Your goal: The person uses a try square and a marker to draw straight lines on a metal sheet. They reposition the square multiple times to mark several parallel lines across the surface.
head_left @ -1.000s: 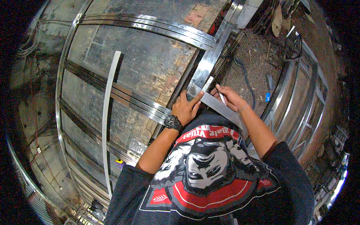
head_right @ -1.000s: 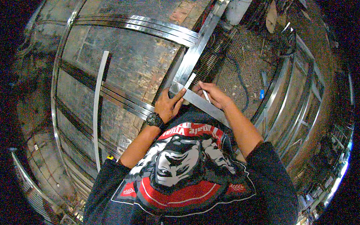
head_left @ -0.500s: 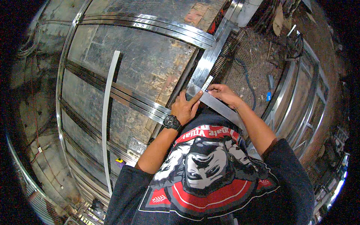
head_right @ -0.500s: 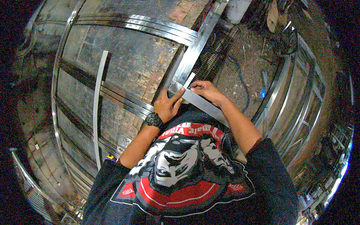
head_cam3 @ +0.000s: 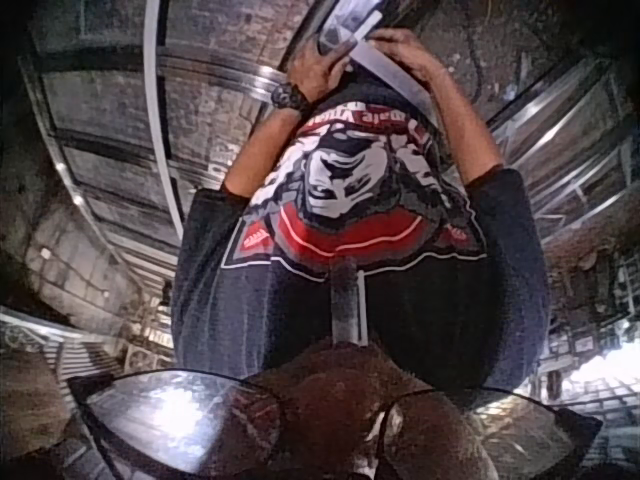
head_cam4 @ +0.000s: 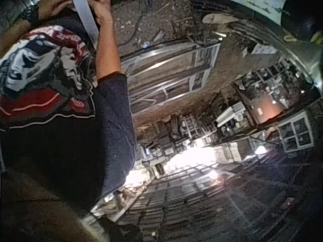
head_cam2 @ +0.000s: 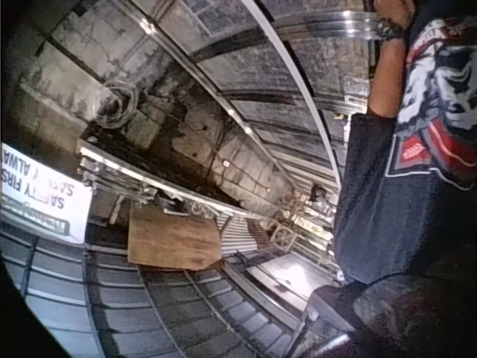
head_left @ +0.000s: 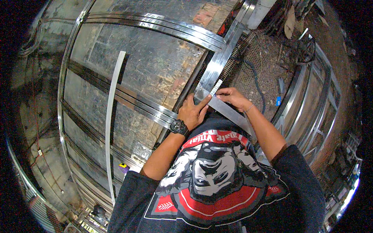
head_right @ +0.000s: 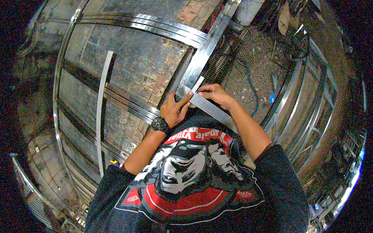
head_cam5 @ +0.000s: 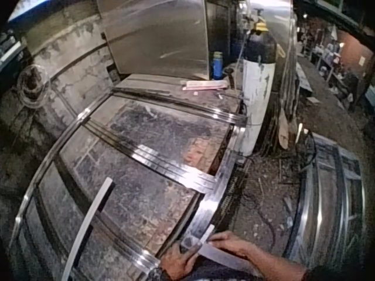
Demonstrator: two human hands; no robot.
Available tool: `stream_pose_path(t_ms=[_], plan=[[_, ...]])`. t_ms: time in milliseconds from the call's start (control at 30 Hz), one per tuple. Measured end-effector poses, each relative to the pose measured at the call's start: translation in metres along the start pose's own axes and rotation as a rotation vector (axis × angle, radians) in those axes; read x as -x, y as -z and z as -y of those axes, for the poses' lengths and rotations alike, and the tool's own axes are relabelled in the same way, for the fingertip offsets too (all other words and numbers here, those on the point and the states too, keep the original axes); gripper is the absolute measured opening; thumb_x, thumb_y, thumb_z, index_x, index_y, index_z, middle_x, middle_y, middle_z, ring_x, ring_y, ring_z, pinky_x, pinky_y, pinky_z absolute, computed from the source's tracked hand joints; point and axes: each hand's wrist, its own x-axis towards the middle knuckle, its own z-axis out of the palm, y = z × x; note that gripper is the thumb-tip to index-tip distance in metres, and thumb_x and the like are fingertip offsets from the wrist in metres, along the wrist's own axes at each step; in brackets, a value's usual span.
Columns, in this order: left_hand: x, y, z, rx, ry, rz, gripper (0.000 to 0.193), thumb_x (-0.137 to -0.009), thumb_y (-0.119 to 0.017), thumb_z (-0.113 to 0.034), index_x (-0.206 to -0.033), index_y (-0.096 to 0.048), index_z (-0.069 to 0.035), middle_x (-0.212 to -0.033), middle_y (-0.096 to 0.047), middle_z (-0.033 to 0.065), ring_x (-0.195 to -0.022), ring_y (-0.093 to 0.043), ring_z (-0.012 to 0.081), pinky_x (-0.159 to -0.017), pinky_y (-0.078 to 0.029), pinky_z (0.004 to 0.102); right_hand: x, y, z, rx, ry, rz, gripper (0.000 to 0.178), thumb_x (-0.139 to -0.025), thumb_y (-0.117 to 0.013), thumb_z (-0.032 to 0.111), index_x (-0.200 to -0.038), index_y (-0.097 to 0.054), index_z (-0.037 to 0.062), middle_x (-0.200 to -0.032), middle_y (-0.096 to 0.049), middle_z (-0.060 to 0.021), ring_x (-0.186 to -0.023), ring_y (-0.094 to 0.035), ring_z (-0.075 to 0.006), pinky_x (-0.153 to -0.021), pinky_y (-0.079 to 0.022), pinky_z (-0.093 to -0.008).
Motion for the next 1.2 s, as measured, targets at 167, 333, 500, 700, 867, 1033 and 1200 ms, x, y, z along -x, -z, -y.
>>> stream_pose_path(t_ms=[167,333,500,700,867,1033,1200], plan=[[0.0,0.0,0.0,0.028,0.007,-0.001,0.05,-0.097,-0.066,-0.032,-0.146,-0.056,-0.038,-0.129,-0.055,0.0363,-0.11,-0.062,0.0495,-0.089,-0.056,0.0521,0.001,-0.001,0.008,0.014,-0.007,0.004,0.027,-0.095,-0.072,0.017,-0.116,-0.073,0.0002,-0.102,-0.072,-0.0012,-0.092,-0.063,-0.011,-0.084,-0.05,-0.0276],[0.0,-0.004,0.002,-0.016,-0.033,-0.051,0.052,-0.096,-0.066,-0.031,-0.146,-0.056,-0.04,-0.129,-0.054,0.0326,-0.101,-0.065,0.0483,-0.079,-0.058,0.0512,-0.003,-0.001,-0.001,-0.124,-0.027,0.025,0.026,-0.096,-0.071,0.018,-0.117,-0.073,0.0011,-0.103,-0.072,-0.0009,-0.093,-0.063,-0.0106,-0.085,-0.05,-0.0271],[0.0,-0.005,0.004,-0.03,-0.047,-0.078,0.052,-0.096,-0.066,-0.031,-0.146,-0.056,-0.041,-0.128,-0.055,0.031,-0.095,-0.066,0.0477,-0.073,-0.06,0.051,-0.003,0.001,-0.001,-0.091,-0.007,0.035,0.028,-0.097,-0.071,0.018,-0.119,-0.073,0.0015,-0.104,-0.073,-0.0006,-0.093,-0.064,-0.0107,-0.087,-0.05,-0.0272],[0.0,-0.002,0.001,-0.012,-0.036,-0.071,0.051,-0.096,-0.067,-0.03,-0.145,-0.057,-0.039,-0.129,-0.055,0.0327,-0.101,-0.065,0.048,-0.08,-0.058,0.0512,-0.003,0.005,0.004,-0.009,-0.032,0.032,0.03,-0.095,-0.073,0.019,-0.118,-0.073,0.0003,-0.104,-0.073,-0.0015,-0.094,-0.063,-0.0111,-0.087,-0.05,-0.0273],[0.0,0.0,0.0,0.014,0.005,-0.008,0.053,-0.095,-0.068,-0.029,-0.146,-0.057,-0.038,-0.13,-0.055,0.0345,-0.112,-0.061,0.0481,-0.092,-0.055,0.0508,-0.002,0.006,0.004,0.014,-0.024,0.019,0.034,-0.093,-0.074,0.019,-0.12,-0.073,-0.0011,-0.105,-0.073,-0.0035,-0.094,-0.063,-0.0125,-0.087,-0.05,-0.0281],[0.0,-0.002,0.001,0.007,0.003,-0.018,0.053,-0.095,-0.068,-0.029,-0.146,-0.056,-0.038,-0.131,-0.054,0.034,-0.113,-0.061,0.0479,-0.092,-0.055,0.0508,0.006,0.005,0.011,0.055,-0.002,0.018,0.037,-0.092,-0.075,0.02,-0.123,-0.073,-0.0002,-0.107,-0.074,-0.0065,-0.097,-0.064,-0.0152,-0.09,-0.05,-0.0307],[0.001,-0.002,0.001,0.0,0.011,-0.005,0.054,-0.096,-0.067,-0.029,-0.147,-0.055,-0.039,-0.132,-0.054,0.0337,-0.114,-0.06,0.0477,-0.092,-0.055,0.051,0.008,0.007,0.008,0.11,0.045,0.014,0.035,-0.093,-0.074,0.022,-0.123,-0.074,0.0019,-0.108,-0.074,-0.0084,-0.101,-0.065,-0.0181,-0.093,-0.051,-0.0327]])
